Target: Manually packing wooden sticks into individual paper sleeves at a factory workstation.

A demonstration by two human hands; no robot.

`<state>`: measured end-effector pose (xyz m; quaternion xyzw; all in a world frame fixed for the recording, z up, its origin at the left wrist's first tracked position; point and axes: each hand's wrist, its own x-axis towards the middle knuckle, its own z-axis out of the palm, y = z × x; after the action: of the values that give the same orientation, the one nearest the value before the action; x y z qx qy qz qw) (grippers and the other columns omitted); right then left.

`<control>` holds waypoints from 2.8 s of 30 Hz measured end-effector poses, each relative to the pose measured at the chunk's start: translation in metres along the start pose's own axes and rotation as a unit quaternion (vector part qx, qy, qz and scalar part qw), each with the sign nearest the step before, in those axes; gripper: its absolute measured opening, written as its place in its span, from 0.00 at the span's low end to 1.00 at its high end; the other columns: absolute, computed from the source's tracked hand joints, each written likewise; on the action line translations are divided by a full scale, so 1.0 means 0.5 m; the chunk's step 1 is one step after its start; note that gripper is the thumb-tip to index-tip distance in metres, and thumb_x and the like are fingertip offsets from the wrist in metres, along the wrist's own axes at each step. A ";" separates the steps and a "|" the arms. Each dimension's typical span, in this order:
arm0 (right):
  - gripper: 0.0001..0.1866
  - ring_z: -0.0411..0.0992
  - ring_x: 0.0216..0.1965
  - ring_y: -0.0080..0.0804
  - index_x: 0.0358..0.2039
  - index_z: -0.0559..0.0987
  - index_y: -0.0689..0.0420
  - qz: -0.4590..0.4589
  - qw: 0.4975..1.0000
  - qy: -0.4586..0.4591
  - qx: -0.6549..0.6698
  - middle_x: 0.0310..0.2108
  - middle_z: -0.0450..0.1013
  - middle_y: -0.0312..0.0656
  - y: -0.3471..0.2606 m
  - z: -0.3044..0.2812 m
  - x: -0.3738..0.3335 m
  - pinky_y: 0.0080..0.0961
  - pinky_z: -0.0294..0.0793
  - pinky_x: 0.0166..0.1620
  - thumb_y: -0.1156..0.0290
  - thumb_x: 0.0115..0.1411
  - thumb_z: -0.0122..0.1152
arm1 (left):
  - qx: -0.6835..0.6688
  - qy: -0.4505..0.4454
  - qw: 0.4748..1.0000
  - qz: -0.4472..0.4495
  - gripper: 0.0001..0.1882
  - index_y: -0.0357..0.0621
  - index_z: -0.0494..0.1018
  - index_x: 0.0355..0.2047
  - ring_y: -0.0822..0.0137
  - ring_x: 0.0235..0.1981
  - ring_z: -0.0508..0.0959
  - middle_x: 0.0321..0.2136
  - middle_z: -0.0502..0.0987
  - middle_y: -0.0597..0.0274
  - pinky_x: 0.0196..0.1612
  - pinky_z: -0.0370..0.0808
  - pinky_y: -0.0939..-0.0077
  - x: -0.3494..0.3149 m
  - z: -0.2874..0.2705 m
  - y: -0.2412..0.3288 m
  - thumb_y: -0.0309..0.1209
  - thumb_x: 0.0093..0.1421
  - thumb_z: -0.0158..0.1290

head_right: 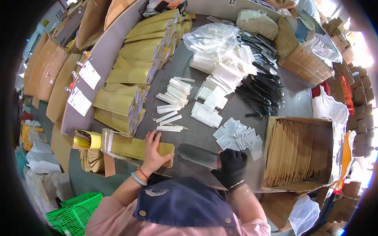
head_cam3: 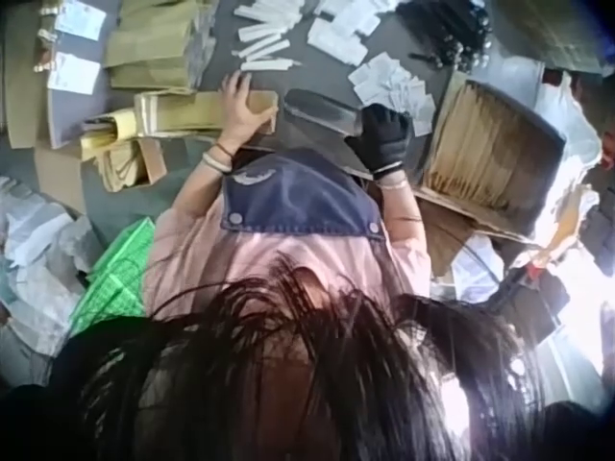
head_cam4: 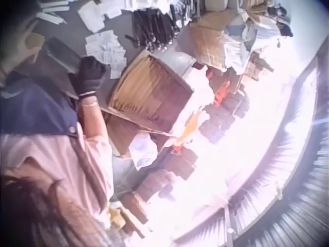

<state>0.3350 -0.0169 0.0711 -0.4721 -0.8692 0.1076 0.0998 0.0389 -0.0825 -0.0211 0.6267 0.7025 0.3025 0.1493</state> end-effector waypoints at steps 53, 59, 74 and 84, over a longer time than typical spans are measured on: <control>0.16 0.72 0.50 0.50 0.50 0.73 0.65 0.288 0.913 0.275 0.085 0.46 0.73 0.55 0.321 0.011 0.015 0.37 0.70 0.54 0.72 0.63 0.54 | 0.014 -0.012 0.999 0.035 0.12 0.47 0.74 0.26 0.52 0.34 0.76 0.27 0.76 0.59 0.35 0.69 0.55 0.378 0.244 0.181 0.38 0.49 0.64; 0.16 0.74 0.41 0.51 0.40 0.75 0.58 0.336 0.934 0.100 0.077 0.39 0.73 0.52 0.325 0.026 0.174 0.44 0.74 0.43 0.66 0.53 0.63 | -0.187 -0.239 0.950 0.075 0.09 0.36 0.77 0.31 0.64 0.26 0.81 0.26 0.80 0.52 0.31 0.77 0.75 0.330 0.076 0.215 0.23 0.49 0.63; 0.21 0.75 0.40 0.52 0.38 0.79 0.57 0.351 0.929 0.119 0.014 0.38 0.75 0.51 0.289 -0.015 0.161 0.42 0.75 0.43 0.58 0.46 0.69 | -0.098 -0.211 0.948 0.218 0.23 0.46 0.76 0.43 0.55 0.41 0.73 0.37 0.73 0.58 0.45 0.73 0.63 0.183 0.130 0.244 0.31 0.44 0.66; 0.18 0.73 0.30 0.32 0.39 0.80 0.60 0.241 0.907 0.274 0.212 0.30 0.73 0.41 0.212 -0.045 0.024 0.25 0.71 0.34 0.76 0.45 0.71 | -0.076 -0.224 0.943 0.233 0.15 0.43 0.74 0.36 0.54 0.36 0.75 0.33 0.75 0.56 0.39 0.73 0.61 0.221 0.161 0.245 0.29 0.48 0.63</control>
<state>0.4195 0.0515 0.0636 -0.6461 -0.6240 0.1762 0.4026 0.1642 0.0477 0.0106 0.8110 0.4603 0.2336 0.2754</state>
